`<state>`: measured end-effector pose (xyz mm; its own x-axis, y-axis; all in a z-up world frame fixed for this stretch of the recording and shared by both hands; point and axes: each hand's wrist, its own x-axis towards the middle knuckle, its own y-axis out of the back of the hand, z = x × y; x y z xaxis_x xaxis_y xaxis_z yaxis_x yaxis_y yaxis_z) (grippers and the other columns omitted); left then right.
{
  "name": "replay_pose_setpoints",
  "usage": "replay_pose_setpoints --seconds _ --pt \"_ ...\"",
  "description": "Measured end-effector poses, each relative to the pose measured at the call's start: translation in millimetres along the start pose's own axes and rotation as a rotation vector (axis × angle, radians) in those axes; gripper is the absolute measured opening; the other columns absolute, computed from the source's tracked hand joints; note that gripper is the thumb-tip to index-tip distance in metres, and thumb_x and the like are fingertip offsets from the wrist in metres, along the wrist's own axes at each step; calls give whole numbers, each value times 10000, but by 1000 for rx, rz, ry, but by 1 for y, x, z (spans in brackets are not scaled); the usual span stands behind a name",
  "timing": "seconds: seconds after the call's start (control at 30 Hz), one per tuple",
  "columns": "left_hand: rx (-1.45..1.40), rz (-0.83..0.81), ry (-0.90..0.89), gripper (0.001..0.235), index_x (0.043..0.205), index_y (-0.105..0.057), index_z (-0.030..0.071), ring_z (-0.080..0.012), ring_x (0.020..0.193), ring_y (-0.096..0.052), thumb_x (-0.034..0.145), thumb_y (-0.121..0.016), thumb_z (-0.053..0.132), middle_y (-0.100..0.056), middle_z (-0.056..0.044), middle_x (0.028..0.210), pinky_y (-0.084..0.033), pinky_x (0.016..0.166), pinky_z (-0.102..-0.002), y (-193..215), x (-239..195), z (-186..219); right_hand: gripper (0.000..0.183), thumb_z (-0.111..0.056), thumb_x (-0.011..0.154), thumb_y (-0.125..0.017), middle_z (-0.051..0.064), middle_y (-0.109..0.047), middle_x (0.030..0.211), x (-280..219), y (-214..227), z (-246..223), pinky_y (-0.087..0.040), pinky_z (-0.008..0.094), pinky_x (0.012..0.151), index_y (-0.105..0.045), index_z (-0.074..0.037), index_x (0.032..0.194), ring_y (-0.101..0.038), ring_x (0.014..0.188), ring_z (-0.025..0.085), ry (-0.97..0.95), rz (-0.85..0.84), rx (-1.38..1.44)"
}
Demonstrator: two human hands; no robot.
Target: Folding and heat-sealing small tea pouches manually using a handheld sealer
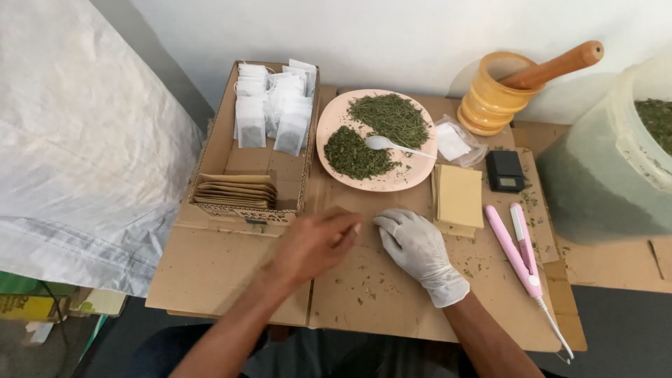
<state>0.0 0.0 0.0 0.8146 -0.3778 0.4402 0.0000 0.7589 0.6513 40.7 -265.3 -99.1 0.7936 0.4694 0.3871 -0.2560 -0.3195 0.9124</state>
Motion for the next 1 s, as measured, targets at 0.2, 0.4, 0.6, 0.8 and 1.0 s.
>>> replay_pose_setpoints --seconds 0.2,0.4,0.6,0.8,1.0 --pt "237 317 -14 227 1206 -868 39 -340 676 -760 1000 -772 45 -831 -172 959 -599 608 -467 134 66 -35 228 -328 1040 -719 -68 -808 1292 -2 -2 3 -584 312 1041 -829 -273 1232 -720 1302 146 33 83 32" --pt "715 -20 543 212 999 -817 115 -496 918 -829 964 -798 323 -841 -156 924 -637 721 -591 157 118 -193 240 -334 1038 -713 -80 -808 1282 -4 -6 6 -592 314 1003 -831 -284 1241 -730 1285 154 12 53 69" --pt "737 -148 702 337 1112 -856 -34 -498 993 -824 959 -825 265 -840 -268 1031 -678 787 -580 115 140 -186 246 -319 1042 -712 -39 -829 1242 -1 0 3 -599 332 1001 -848 -253 1236 -747 1266 187 -12 23 101" --pt "687 -72 706 506 1155 -825 -55 -461 1018 -823 940 -902 396 -828 -272 1061 -685 776 -577 94 125 -212 230 -337 1040 -720 -63 -831 1231 -1 -2 4 -597 319 1016 -852 -270 1217 -746 1265 159 -13 65 108" --pt "842 -80 651 240 1070 -795 -47 -437 888 -816 1001 -783 182 -790 -225 914 -690 706 -552 83 120 -303 201 -293 1026 -739 -46 -830 1208 -2 -4 5 -597 315 1006 -849 -251 1189 -752 1248 166 7 126 147"
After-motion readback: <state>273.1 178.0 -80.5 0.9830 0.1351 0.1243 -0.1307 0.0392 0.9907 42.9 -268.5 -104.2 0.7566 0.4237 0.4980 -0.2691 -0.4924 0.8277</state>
